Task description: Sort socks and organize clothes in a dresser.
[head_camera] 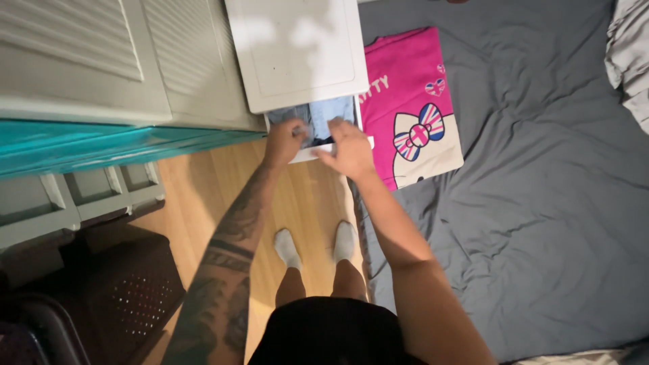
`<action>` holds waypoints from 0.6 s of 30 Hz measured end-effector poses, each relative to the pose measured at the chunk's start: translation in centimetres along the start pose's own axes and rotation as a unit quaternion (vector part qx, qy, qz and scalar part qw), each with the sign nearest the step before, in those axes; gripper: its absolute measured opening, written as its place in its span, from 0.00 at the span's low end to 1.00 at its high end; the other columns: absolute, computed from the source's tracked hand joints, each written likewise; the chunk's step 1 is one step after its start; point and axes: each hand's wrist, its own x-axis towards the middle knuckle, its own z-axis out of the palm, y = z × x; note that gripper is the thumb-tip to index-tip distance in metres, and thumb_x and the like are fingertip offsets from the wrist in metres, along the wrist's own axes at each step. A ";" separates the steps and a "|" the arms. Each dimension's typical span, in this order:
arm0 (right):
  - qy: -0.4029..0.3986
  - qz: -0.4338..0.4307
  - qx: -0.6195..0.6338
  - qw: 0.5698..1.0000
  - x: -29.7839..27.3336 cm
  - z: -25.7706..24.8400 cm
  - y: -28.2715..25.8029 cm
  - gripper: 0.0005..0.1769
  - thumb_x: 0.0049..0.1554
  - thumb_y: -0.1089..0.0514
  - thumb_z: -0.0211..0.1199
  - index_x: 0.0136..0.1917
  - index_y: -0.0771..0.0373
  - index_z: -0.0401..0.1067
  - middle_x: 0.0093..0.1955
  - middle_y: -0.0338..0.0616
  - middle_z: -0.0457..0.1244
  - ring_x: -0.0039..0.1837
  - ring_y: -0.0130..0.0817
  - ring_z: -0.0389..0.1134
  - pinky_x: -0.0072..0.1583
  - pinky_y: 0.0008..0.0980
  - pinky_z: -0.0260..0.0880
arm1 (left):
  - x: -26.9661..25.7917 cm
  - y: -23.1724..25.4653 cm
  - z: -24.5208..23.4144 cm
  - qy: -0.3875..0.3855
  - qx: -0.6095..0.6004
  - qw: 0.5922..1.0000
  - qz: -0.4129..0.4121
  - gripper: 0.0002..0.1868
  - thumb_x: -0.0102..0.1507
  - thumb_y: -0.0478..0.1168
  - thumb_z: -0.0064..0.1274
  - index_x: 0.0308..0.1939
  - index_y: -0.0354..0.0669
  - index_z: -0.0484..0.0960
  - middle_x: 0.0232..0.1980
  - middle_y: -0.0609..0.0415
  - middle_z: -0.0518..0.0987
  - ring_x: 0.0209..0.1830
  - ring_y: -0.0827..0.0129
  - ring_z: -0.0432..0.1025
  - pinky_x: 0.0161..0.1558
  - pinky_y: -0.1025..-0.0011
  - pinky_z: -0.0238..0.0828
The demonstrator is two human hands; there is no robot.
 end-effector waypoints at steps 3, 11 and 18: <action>-0.088 -0.036 -0.028 0.995 0.9 -0.5 -0.1 0.46 0.45 0.31 0.73 0.65 0.65 0.70 0.63 0.51 0.65 0.62 0.52 0.65 0.63 0.47 0.66 | 0.3 -2.2 1.3 -0.010 0.219 0.971 0.096 0.03 0.55 0.33 0.60 0.32 0.41 0.82 0.37 0.48 0.79 0.40 0.49 0.75 0.41 0.55 0.71; -0.130 -0.174 -0.161 0.963 -0.2 0.4 1.9 0.48 0.46 0.34 0.71 0.72 0.64 0.68 0.74 0.45 0.56 0.71 0.47 0.59 0.74 0.49 0.54 | -0.6 2.4 -0.1 -0.093 0.358 0.896 0.245 0.07 0.59 0.37 0.52 0.40 0.42 0.82 0.40 0.48 0.76 0.41 0.49 0.73 0.40 0.52 0.70; -0.145 -0.225 -0.211 0.940 -0.1 2.3 2.5 0.46 0.49 0.39 0.70 0.74 0.63 0.65 0.81 0.44 0.53 0.79 0.42 0.56 0.77 0.45 0.52 | -3.6 0.3 -1.2 -0.195 0.340 0.911 0.127 0.17 0.69 0.52 0.56 0.33 0.45 0.82 0.41 0.49 0.80 0.46 0.51 0.75 0.51 0.53 0.70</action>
